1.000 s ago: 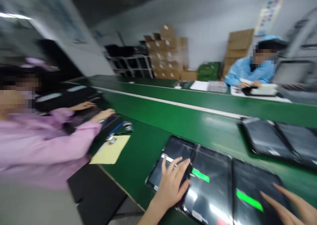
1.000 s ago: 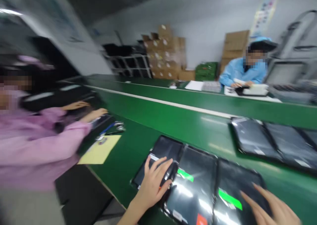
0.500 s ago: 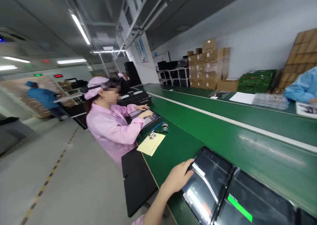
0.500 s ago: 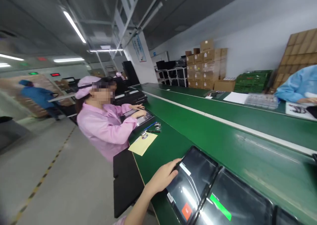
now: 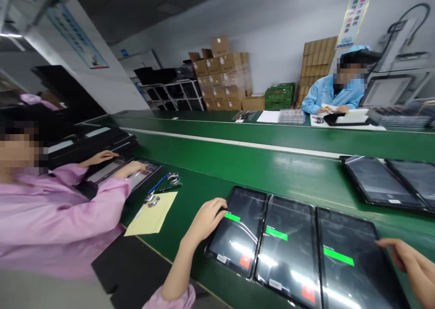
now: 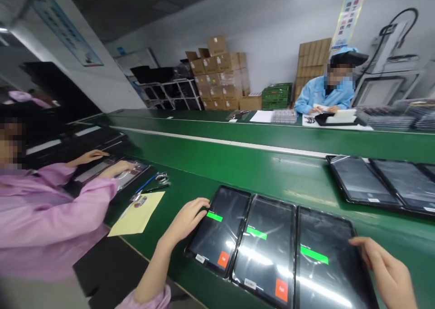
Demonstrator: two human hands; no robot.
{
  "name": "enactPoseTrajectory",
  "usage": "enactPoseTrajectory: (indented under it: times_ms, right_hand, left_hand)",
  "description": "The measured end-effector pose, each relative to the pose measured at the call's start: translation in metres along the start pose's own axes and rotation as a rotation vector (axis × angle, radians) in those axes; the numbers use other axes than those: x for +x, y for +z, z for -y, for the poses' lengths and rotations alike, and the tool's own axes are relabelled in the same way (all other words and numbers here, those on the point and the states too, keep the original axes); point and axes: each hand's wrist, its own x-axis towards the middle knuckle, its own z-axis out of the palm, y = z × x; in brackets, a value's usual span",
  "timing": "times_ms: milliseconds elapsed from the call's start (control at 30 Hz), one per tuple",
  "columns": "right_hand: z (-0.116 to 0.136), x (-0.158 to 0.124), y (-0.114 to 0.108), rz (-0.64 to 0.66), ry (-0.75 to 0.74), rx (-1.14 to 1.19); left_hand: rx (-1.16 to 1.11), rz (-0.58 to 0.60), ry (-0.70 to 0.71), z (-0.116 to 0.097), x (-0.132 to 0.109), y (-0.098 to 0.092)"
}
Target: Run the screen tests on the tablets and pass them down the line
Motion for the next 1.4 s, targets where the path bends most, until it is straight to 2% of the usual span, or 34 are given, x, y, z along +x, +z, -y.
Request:
enactPoseTrajectory:
  times_ms: [67, 167, 233, 300, 400, 533, 667, 767, 867, 933, 1000, 1067, 1200, 1267, 1333, 1400]
  right_hand:
    - [0.022, 0.009, 0.007, 0.153, -0.008, -0.021]
    - [0.061, 0.022, 0.036, 0.431, -0.234, -0.108]
    - [0.083, 0.028, 0.063, 0.525, -0.443, -0.259]
    - [0.099, 0.031, 0.088, 0.557, -0.571, -0.438]
    - [0.113, 0.031, 0.108, 0.573, -0.578, -0.609]
    - [0.129, 0.029, 0.104, 0.659, -0.572, -0.615]
    - [0.140, 0.033, 0.101, 0.657, -0.532, -0.649]
    - [0.138, 0.033, 0.096, 0.715, -0.512, -0.634]
    - [0.121, 0.032, 0.078, 0.770, -0.516, -0.494]
    - [0.101, 0.032, 0.063, 0.672, -0.508, -0.480]
    - [0.078, 0.033, 0.049, 0.502, -0.446, -0.601]
    - [0.058, 0.033, 0.038, 0.409, -0.362, -0.736]
    - [0.038, 0.029, 0.023, 0.462, -0.364, -0.747]
    - [0.035, 0.029, 0.019, 0.403, -0.348, -0.762]
    - [0.032, 0.030, 0.017, 0.323, -0.266, -0.819]
    - [0.029, 0.030, 0.014, 0.319, -0.188, -0.843]
  left_hand:
    - [0.027, 0.102, 0.141, -0.008, 0.027, -0.005]
    - [0.059, 0.128, 0.319, -0.025, 0.070, -0.001]
    - [0.065, 0.152, 0.413, -0.038, 0.092, 0.008]
    - [0.081, 0.214, 0.478, -0.051, 0.104, 0.018]
    - [0.113, 0.287, 0.525, -0.065, 0.103, 0.024]
    - [0.131, 0.351, 0.555, -0.070, 0.089, 0.021]
    - [0.204, 0.307, 0.519, -0.066, 0.093, 0.028]
    - [0.178, 0.315, 0.557, -0.063, 0.094, 0.033]
    - [0.098, 0.335, 0.591, -0.056, 0.086, 0.028]
    - [0.102, 0.299, 0.550, -0.050, 0.081, 0.023]
    - [0.148, 0.211, 0.468, -0.043, 0.079, 0.021]
    - [0.188, 0.114, 0.379, -0.038, 0.081, 0.023]
    - [0.174, 0.042, 0.267, -0.037, 0.088, 0.032]
    - [0.137, 0.045, 0.240, -0.040, 0.090, 0.035]
    - [0.107, 0.055, 0.225, -0.044, 0.091, 0.035]
    - [0.120, 0.067, 0.221, -0.048, 0.091, 0.034]
